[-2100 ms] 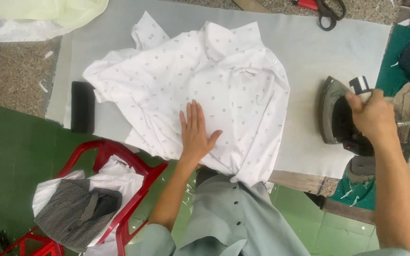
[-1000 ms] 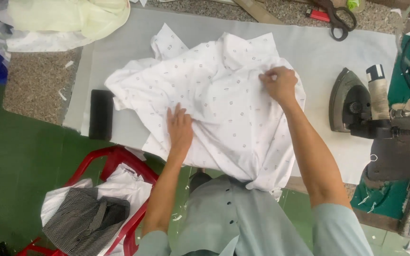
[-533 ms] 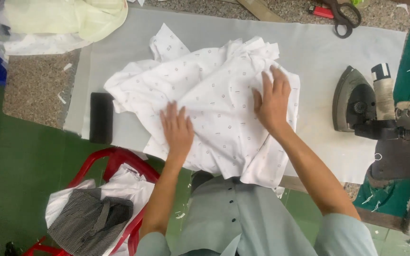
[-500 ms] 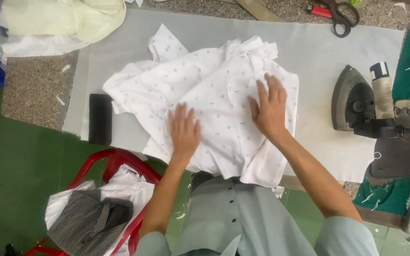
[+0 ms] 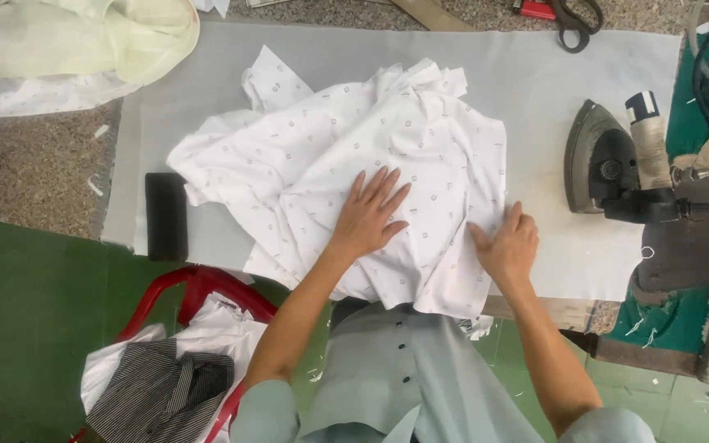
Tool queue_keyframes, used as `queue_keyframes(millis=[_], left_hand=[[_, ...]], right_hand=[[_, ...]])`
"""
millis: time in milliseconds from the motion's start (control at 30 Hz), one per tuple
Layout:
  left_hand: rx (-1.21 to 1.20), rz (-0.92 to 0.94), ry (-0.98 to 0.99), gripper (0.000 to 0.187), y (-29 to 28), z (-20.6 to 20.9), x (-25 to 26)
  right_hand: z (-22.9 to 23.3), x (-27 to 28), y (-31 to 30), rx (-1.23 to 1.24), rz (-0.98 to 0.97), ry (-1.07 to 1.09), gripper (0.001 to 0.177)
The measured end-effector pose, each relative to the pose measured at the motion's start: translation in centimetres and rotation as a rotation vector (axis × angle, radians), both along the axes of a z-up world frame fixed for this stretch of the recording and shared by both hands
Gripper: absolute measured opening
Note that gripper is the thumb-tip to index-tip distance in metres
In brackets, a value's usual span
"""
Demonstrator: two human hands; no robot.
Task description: The person irons a white patterned shirt on a table using a steam iron and a black pressing block. They repeatedly smooth the fabric with their hands, press sections with the block, and move the iron across different areas of the shirt.
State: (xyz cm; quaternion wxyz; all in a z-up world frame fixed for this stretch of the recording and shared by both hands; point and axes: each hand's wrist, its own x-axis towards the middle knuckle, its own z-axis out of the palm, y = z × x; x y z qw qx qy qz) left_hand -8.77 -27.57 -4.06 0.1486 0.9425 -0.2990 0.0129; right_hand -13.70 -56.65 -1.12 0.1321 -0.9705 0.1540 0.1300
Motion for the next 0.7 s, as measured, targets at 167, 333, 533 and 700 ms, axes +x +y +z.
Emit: queue_keyframes(millis=[167, 333, 533, 700], left_hand=[[0.002, -0.047, 0.028, 0.069, -0.5, 0.9, -1.6], [-0.029, -0.077, 0.015, 0.073, -0.7, 0.0, -4.5], [-0.115, -0.125, -0.136, 0.071, -1.2, -0.6, -3.4], [-0.057, -0.132, -0.051, 0.067, 1.4, -1.0, 2.5]], right_hand=[[-7.8, -4.7, -6.1, -0.232, 0.232, -0.201, 0.031], [-3.0, -3.7, -9.7, -0.594, 0.247, -0.189, 0.019], [-0.5, 2.3, -0.2, -0.086, 0.613, -0.727, 0.045], [-1.0, 8.4, 4.9, 0.128, 0.695, -0.471, 0.037]])
